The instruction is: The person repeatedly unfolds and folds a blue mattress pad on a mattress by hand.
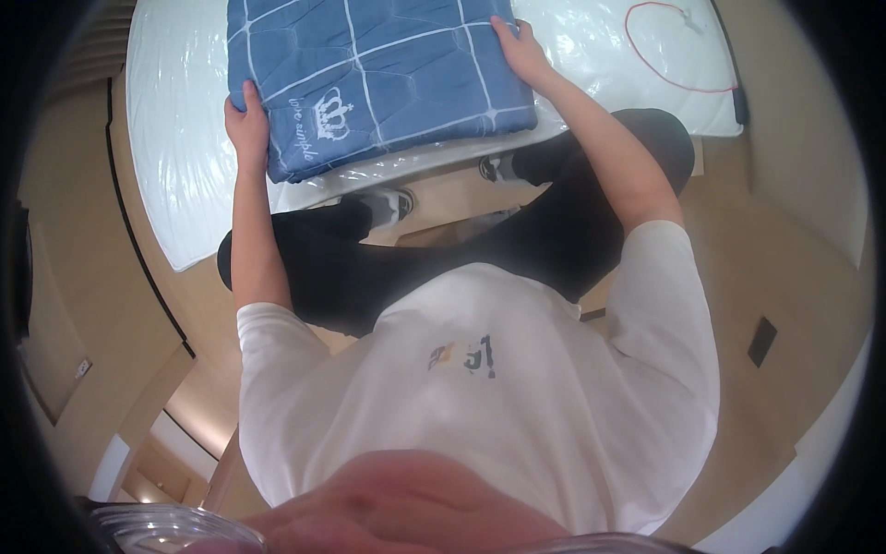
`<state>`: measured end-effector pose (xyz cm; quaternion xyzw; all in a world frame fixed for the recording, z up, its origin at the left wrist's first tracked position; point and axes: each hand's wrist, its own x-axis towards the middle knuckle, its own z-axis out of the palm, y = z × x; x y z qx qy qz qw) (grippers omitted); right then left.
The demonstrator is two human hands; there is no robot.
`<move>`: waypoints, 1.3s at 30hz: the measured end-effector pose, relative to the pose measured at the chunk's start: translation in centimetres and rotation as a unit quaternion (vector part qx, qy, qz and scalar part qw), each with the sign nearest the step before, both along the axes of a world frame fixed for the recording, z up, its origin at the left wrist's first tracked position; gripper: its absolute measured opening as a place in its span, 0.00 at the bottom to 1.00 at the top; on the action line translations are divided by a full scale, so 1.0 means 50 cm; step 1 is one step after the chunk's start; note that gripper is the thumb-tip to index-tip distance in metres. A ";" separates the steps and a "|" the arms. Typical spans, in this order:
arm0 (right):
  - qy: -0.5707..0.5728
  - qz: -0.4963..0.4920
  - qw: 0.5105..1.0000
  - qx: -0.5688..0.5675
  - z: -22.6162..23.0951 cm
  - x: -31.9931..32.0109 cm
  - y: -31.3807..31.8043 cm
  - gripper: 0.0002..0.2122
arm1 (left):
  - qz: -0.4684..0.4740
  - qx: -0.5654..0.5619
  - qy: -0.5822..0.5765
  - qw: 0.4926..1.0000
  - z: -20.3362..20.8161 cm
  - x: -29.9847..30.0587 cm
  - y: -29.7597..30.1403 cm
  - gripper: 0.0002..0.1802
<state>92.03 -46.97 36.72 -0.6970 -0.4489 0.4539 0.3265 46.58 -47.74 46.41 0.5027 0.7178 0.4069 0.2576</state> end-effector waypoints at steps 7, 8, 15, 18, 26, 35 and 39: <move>-0.013 0.000 1.000 0.019 0.000 -0.003 0.007 0.47 | 0.026 -0.145 0.153 0.977 -0.091 -0.074 0.009 0.42; -0.017 0.004 1.000 0.015 -0.003 -0.002 0.001 0.47 | -0.007 -0.104 0.066 0.992 -0.104 -0.082 0.007 0.43; 0.233 0.036 0.971 -0.031 0.011 0.010 0.019 0.42 | -0.061 -0.213 -0.335 0.916 -0.085 -0.090 0.011 0.50; 0.194 0.040 0.980 0.006 0.044 -0.011 0.000 0.40 | -0.027 -0.200 -0.338 0.919 -0.055 -0.074 -0.009 0.47; 0.129 -0.010 0.984 0.122 0.154 -0.061 -0.019 0.24 | 0.002 -0.112 -0.278 0.954 -0.032 -0.064 -0.065 0.38; 0.059 0.010 0.993 -0.106 0.051 -0.031 -0.022 0.48 | 0.016 -0.339 -0.085 0.937 -0.131 -0.139 -0.022 0.57; 0.027 0.013 0.998 -0.060 0.069 -0.044 -0.043 0.49 | -0.051 -0.280 -0.132 0.949 -0.110 -0.115 -0.049 0.59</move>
